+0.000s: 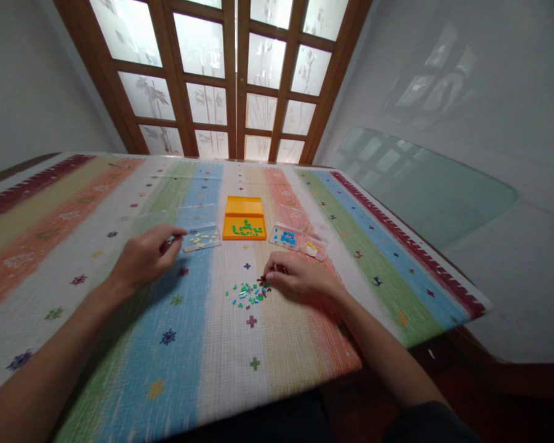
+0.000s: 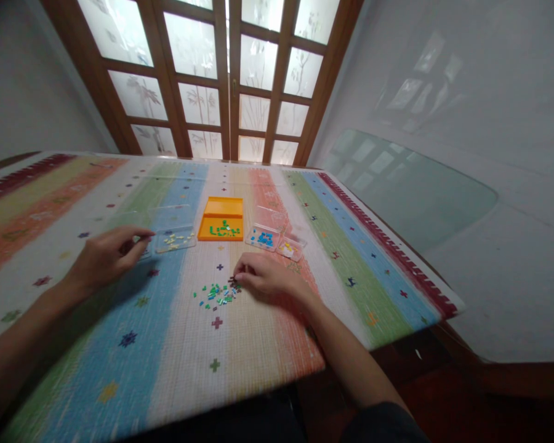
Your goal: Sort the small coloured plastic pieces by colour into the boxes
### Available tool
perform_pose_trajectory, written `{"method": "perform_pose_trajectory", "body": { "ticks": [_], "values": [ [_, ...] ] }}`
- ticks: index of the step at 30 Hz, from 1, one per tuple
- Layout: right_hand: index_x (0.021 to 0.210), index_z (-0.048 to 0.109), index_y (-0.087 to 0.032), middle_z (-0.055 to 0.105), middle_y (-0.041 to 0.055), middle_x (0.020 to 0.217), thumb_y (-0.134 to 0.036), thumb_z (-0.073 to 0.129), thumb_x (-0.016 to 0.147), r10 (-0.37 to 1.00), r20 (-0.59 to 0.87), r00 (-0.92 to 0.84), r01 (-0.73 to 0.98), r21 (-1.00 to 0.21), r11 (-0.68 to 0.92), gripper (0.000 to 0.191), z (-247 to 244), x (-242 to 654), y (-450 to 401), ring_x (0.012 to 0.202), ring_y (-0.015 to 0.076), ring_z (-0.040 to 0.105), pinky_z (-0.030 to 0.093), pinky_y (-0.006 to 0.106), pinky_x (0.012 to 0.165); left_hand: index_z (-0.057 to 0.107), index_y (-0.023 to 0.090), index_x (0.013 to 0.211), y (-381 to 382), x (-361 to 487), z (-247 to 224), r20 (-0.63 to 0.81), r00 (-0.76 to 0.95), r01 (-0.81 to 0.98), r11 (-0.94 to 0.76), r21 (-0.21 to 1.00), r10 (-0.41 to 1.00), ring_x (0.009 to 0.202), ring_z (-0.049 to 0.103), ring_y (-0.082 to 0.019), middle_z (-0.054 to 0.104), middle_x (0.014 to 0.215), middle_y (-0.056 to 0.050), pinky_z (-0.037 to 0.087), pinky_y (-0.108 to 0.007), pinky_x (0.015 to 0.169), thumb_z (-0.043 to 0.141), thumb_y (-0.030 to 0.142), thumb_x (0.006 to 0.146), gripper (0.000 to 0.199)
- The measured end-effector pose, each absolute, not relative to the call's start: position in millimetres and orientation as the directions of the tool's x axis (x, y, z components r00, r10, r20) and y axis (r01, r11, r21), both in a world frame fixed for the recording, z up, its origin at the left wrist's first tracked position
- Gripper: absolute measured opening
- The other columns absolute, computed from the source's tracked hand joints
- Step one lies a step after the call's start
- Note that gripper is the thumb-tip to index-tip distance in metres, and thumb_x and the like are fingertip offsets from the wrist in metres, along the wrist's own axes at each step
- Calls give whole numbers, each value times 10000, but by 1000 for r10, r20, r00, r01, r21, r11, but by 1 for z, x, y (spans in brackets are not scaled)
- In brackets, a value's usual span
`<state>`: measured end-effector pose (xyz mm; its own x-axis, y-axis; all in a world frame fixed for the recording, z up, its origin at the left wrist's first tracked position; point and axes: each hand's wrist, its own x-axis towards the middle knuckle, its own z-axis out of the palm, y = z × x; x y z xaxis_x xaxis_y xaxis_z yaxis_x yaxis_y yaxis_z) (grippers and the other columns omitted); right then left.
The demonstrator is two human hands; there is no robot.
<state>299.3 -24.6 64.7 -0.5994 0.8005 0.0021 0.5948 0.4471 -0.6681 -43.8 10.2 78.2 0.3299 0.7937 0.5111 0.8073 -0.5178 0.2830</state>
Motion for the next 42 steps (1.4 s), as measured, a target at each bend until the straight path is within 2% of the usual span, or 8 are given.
{"method": "perform_pose_trajectory", "body": {
  "ticks": [3,7,15,21,26,33,38,42],
  "values": [
    [899,633,-183,666,24,818,-199,575,952,786,7,-618,507,-760,406,81,65,288,-31,707,136,575,452,257,655,651,180,1028,-13,-10,61,604,489,649,-725,230,629,511,550,-108,709,819,-22,474,-250,563,503,300,974,198],
    [887,614,-182,643,22,843,-229,575,964,757,97,-646,418,-785,457,98,60,271,-41,754,138,570,455,266,710,629,177,1017,-50,35,42,623,637,487,-863,131,454,586,631,-128,707,824,-34,471,-237,506,558,295,985,140],
    [878,627,-185,622,9,814,-281,569,985,787,140,-601,401,-798,449,155,60,263,-51,719,135,548,438,257,680,590,176,1029,-55,38,37,651,652,428,-897,105,388,589,648,-125,700,789,-25,476,-227,500,465,171,1019,125],
    [910,663,-180,632,28,876,-194,584,951,802,176,-571,514,-685,516,90,56,274,-40,754,140,564,441,273,723,604,182,1074,-38,22,46,709,605,506,-863,8,361,652,673,-133,730,870,-39,497,-225,555,539,165,990,107],
    [917,674,-172,634,41,865,-193,593,912,850,164,-500,606,-635,479,83,51,290,-26,713,143,551,437,283,688,638,209,1073,-18,-4,51,737,529,666,-744,-53,421,711,685,-153,735,917,-39,483,-244,575,561,153,982,132],
    [909,667,-176,633,36,811,-178,587,883,858,169,-485,632,-611,478,84,51,295,-22,678,146,538,432,290,667,708,235,1038,2,-38,61,628,356,858,-508,74,692,669,637,-170,737,930,-37,387,-274,541,506,289,1007,211],
    [907,670,-181,629,20,791,-153,583,851,843,130,-522,606,-639,474,107,49,298,-21,650,129,533,424,266,631,723,176,1024,10,-52,68,506,336,940,-318,-124,794,684,655,-234,762,928,-108,284,-300,502,348,334,1029,407],
    [869,674,-181,629,17,796,-83,582,768,809,129,-573,586,-625,515,169,47,302,-20,671,133,541,426,268,647,721,145,986,13,-60,75,395,290,954,-229,-196,872,702,672,-268,766,968,-144,279,-303,511,354,332,994,413]
  ]
}}
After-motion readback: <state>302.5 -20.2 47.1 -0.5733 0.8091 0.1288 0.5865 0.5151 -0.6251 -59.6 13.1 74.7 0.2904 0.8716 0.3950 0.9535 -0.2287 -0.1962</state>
